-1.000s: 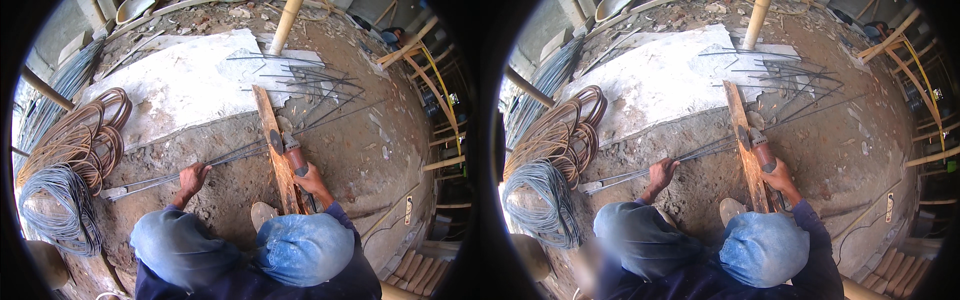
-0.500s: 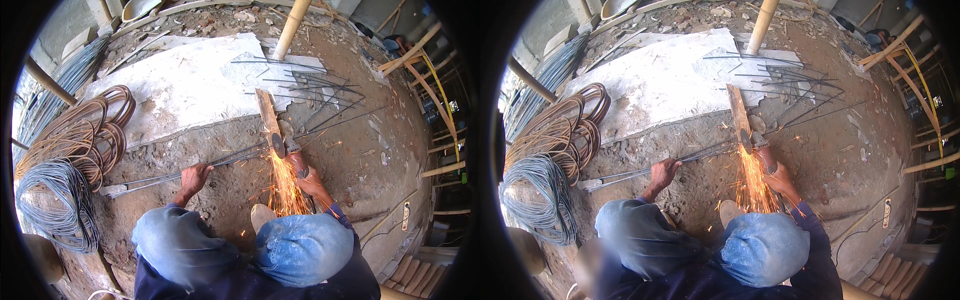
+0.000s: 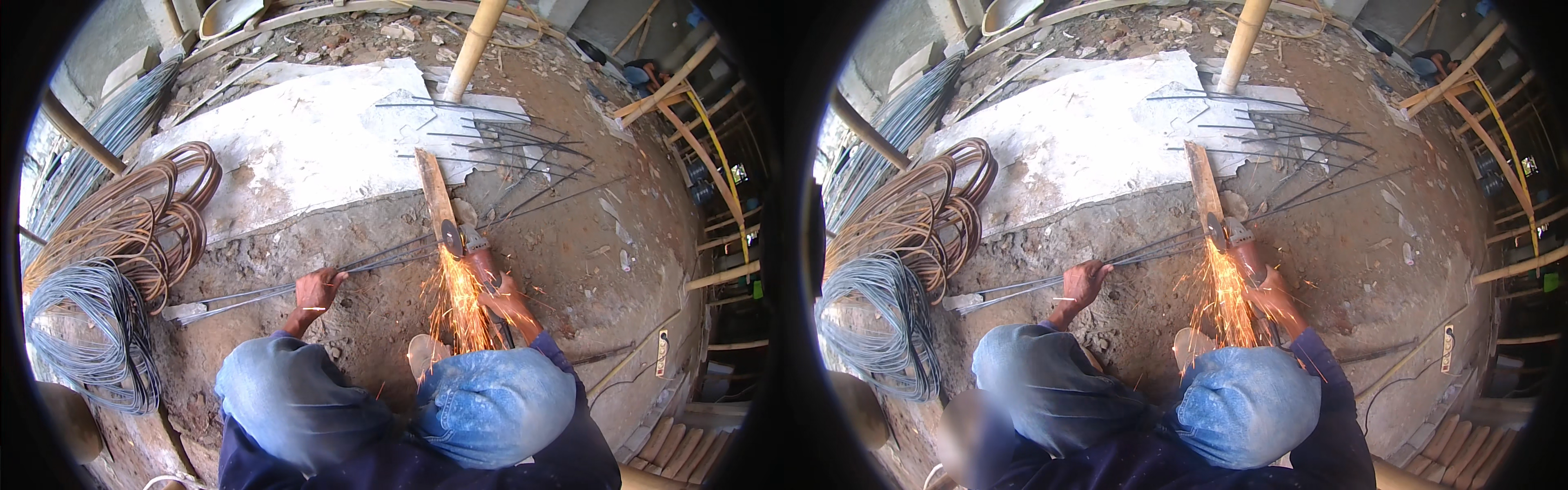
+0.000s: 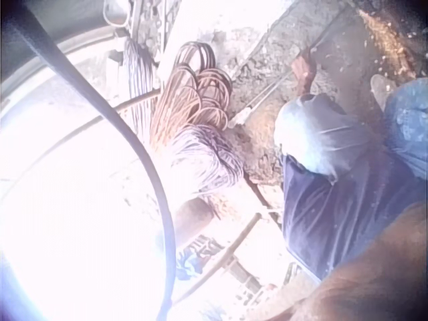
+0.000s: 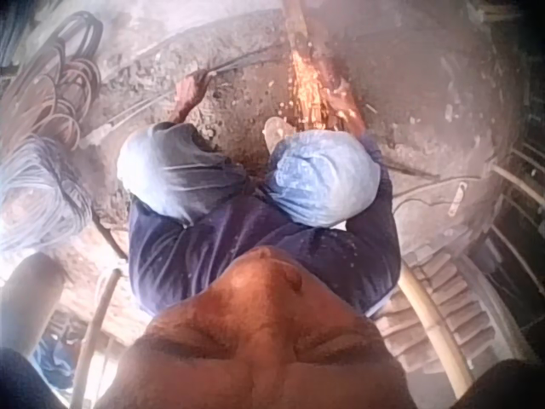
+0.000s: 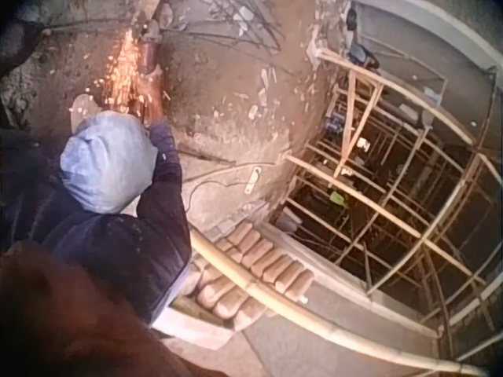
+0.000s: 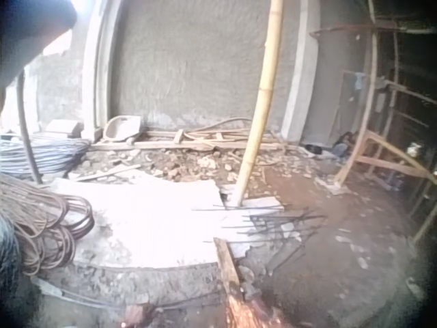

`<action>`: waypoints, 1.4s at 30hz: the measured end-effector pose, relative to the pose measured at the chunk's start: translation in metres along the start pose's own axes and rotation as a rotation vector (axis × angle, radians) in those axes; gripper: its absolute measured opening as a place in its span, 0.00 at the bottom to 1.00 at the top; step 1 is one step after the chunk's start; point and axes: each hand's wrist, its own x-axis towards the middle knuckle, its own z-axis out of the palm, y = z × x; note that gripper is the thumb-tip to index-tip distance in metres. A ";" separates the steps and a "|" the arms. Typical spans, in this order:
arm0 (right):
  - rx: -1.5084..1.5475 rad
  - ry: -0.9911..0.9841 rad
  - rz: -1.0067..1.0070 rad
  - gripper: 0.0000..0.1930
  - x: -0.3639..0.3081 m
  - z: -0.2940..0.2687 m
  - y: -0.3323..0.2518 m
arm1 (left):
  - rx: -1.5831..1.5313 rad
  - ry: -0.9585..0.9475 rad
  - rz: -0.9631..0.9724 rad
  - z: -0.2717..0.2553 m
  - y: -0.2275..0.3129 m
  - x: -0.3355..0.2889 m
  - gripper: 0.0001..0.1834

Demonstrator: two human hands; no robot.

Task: The person uses an angle grinder to cut several metal rods on a construction site. They position each rod, cut it, and set the pieces aside while sparks fly from the cutting action.

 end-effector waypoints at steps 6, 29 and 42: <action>0.119 -0.061 0.053 0.22 0.004 0.003 0.000 | -0.033 0.014 0.008 -0.002 0.001 -0.001 0.23; 1.279 0.102 0.301 0.15 -0.096 -0.066 0.013 | -0.023 -0.118 -0.066 -0.009 0.006 0.018 0.32; 1.313 0.210 0.354 0.15 -0.106 -0.073 0.045 | 0.197 -0.178 -0.143 -0.012 0.033 0.019 0.32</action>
